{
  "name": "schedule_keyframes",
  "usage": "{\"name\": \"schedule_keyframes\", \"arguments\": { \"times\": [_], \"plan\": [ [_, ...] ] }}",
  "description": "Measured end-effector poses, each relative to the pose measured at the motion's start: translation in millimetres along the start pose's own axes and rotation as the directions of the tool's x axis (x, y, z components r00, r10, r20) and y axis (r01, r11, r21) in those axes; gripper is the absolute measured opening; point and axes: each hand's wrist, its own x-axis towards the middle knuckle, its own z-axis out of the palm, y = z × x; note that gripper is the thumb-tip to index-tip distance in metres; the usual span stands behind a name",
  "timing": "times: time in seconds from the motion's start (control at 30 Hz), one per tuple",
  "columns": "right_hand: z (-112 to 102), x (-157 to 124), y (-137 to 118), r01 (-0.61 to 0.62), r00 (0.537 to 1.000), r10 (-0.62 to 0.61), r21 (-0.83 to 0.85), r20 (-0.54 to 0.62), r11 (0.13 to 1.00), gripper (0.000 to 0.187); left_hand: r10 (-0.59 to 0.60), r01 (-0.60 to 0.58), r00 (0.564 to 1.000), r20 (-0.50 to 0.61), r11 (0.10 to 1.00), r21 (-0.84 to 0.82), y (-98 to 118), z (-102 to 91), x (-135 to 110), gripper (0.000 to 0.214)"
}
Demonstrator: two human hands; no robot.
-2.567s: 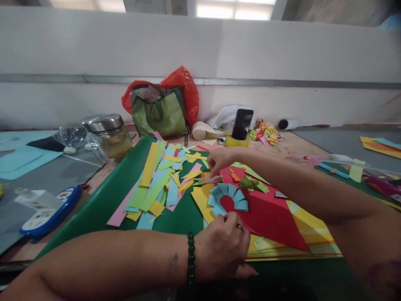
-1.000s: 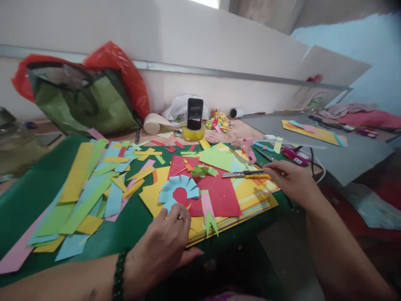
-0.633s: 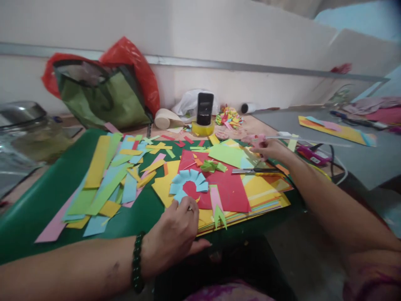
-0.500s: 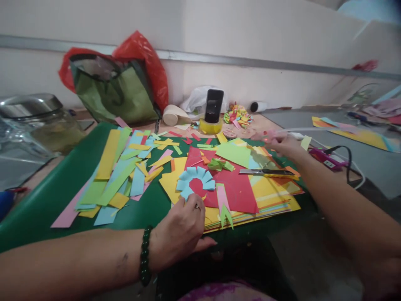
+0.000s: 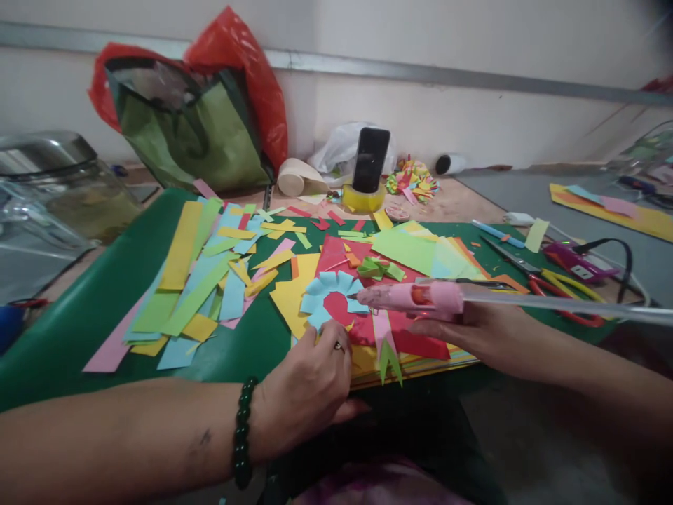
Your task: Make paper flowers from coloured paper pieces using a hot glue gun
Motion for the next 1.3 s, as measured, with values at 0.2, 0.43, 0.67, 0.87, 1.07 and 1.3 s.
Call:
{"name": "schedule_keyframes", "arguments": {
  "times": [0.2, 0.43, 0.67, 0.87, 1.07, 1.3],
  "plan": [
    [-3, 9, -4, -0.207, 0.957, 0.203, -0.002, 0.209, 0.978, 0.05, 0.012, -0.011, 0.998, -0.064, 1.0, 0.015, -1, 1.5, 0, 0.068],
    [-3, 8, -7, -0.216, 0.954, 0.231, -0.095, 0.189, 0.972, 0.049, -0.007, 0.013, 0.981, -0.194, 0.999, 0.031, 0, 5.5, 0, 0.068],
    [-3, 14, -5, -0.185, 0.97, 0.194, -0.076, 0.144, 0.98, 0.051, -0.023, 0.031, 0.973, -0.23, 0.999, 0.034, -1, 6.2, 0, 0.067],
    [-4, 17, -5, -0.2, 0.968, 0.213, -0.105, 0.13, 0.974, 0.056, -0.002, 0.011, 0.982, -0.186, 0.999, 0.047, -1, 5.8, 0, 0.067],
    [-3, 15, -9, -0.186, 0.965, 0.193, -0.059, 0.178, 0.981, 0.045, 0.017, -0.012, 0.99, -0.141, 0.999, 0.038, -1, 3.7, 1, 0.068],
    [1, 17, -8, -0.199, 0.97, 0.206, -0.066, 0.131, 0.978, 0.05, 0.012, -0.003, 0.988, -0.156, 0.998, 0.057, -1, 5.1, 0, 0.069]
  ]
}}
